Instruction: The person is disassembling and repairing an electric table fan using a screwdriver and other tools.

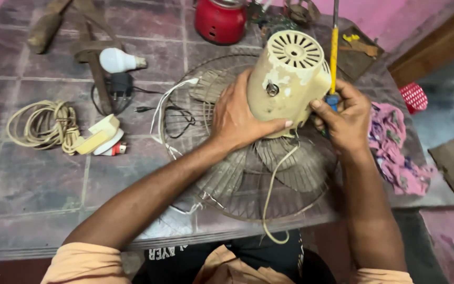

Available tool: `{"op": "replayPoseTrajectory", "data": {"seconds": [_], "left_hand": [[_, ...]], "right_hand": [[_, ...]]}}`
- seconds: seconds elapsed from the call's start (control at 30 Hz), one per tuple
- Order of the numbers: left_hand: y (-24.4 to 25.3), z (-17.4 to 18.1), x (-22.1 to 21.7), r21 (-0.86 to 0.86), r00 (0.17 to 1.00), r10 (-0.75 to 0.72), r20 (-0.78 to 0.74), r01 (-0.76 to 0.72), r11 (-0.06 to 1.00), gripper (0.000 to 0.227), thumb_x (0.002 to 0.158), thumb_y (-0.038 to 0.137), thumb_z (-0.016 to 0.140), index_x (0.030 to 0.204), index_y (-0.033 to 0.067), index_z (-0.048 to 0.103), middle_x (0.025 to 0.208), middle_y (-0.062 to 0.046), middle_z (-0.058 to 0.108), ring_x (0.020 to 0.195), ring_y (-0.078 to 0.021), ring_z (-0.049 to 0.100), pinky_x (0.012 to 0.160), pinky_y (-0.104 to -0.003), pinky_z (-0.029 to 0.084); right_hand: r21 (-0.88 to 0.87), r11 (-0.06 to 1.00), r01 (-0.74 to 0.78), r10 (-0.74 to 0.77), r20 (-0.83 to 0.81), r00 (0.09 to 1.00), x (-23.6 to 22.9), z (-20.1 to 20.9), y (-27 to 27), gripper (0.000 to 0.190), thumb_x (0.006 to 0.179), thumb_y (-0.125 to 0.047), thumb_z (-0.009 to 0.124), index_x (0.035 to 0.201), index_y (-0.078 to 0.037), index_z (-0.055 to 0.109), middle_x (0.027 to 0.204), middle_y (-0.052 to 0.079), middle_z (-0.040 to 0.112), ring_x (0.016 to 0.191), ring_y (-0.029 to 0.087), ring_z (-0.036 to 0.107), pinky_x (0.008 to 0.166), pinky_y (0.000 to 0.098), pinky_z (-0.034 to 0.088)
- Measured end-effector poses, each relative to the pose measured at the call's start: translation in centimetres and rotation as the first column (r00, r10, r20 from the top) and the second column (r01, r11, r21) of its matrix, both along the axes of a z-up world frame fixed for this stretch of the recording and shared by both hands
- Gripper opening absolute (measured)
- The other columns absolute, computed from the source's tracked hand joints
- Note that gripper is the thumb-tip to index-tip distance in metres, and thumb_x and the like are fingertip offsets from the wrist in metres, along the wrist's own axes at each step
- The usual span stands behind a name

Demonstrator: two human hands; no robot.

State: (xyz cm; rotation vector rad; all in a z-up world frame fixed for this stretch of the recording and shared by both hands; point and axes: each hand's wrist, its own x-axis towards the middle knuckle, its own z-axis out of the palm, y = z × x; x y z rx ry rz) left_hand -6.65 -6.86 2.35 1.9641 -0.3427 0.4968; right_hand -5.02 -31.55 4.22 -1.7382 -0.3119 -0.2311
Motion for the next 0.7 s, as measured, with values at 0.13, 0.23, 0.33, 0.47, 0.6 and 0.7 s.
{"op": "replayPoseTrajectory", "data": {"seconds": [0.13, 0.23, 0.33, 0.47, 0.6, 0.7], "left_hand": [[-0.8, -0.1, -0.6, 0.023, 1.000, 0.012, 0.016, -0.012, 1.000, 0.117, 0.059, 0.056, 0.095, 0.145, 0.0001, 0.039, 0.132, -0.021, 0.061, 0.124, -0.0392, 0.060, 0.104, -0.050, 0.047], [-0.1, -0.5, -0.1, 0.014, 0.999, -0.031, 0.024, 0.031, 0.999, 0.121, 0.057, 0.055, 0.098, 0.146, -0.0004, 0.037, 0.136, -0.022, 0.057, 0.127, -0.0393, 0.057, 0.106, -0.050, 0.046], [1.7, -0.8, 1.5, -0.019, 0.987, -0.151, 0.056, 0.152, 0.988, 0.123, 0.057, 0.050, 0.101, 0.150, 0.0023, 0.036, 0.144, -0.022, 0.053, 0.136, -0.0385, 0.053, 0.113, -0.049, 0.045], [2.8, -0.4, 4.2, -0.026, 0.907, -0.372, 0.200, 0.384, 0.923, 0.138, 0.055, 0.045, 0.106, 0.159, 0.0039, 0.026, 0.157, -0.023, 0.044, 0.148, -0.0384, 0.044, 0.124, -0.047, 0.038], [2.0, 1.1, 6.2, -0.088, 0.783, -0.549, 0.291, 0.594, 0.800, 0.144, 0.055, 0.044, 0.107, 0.164, 0.0068, 0.019, 0.162, -0.020, 0.045, 0.153, -0.0336, 0.046, 0.130, -0.045, 0.038], [1.0, 0.2, 6.7, -0.097, 0.791, -0.521, 0.321, 0.575, 0.812, 0.137, 0.060, 0.042, 0.107, 0.162, 0.0097, 0.022, 0.158, -0.018, 0.051, 0.149, -0.0322, 0.054, 0.128, -0.043, 0.043]], "right_hand": [[0.111, 0.993, 0.044, -0.042, -0.021, 0.999, -1.4, -0.7, -0.1, 0.042, 0.093, 0.001, 0.077, 0.133, 0.003, 0.063, 0.090, 0.003, 0.071, 0.059, 0.005, 0.058, 0.053, 0.0192, 0.048], [-0.019, 0.989, 0.146, -0.146, 0.018, 0.989, -3.8, -0.4, -0.4, 0.035, 0.098, 0.002, 0.077, 0.130, 0.006, 0.063, 0.093, 0.006, 0.068, 0.061, 0.006, 0.057, 0.053, 0.0212, 0.048], [-0.003, 0.985, 0.171, -0.171, -0.003, 0.985, -8.7, 2.4, -0.5, 0.043, 0.094, 0.001, 0.069, 0.135, 0.004, 0.058, 0.111, 0.006, 0.070, 0.065, 0.007, 0.060, 0.055, 0.0211, 0.050], [-0.357, 0.909, 0.214, -0.193, 0.094, 0.977, -17.2, 5.7, -2.2, 0.050, 0.095, 0.000, 0.062, 0.145, 0.007, 0.056, 0.106, 0.009, 0.061, 0.085, 0.012, 0.057, 0.072, 0.0233, 0.048], [-0.313, 0.925, 0.218, -0.273, -0.147, 0.951, -25.6, 2.4, -3.3, 0.060, 0.094, 0.001, 0.062, 0.153, 0.005, 0.052, 0.105, 0.018, 0.073, 0.075, 0.017, 0.073, 0.062, 0.0284, 0.061], [-0.124, 0.928, 0.352, -0.368, -0.145, 0.919, -27.1, -0.3, 0.6, 0.065, 0.089, 0.004, 0.059, 0.151, 0.004, 0.043, 0.116, 0.022, 0.071, 0.080, 0.017, 0.068, 0.069, 0.0278, 0.057]]}}
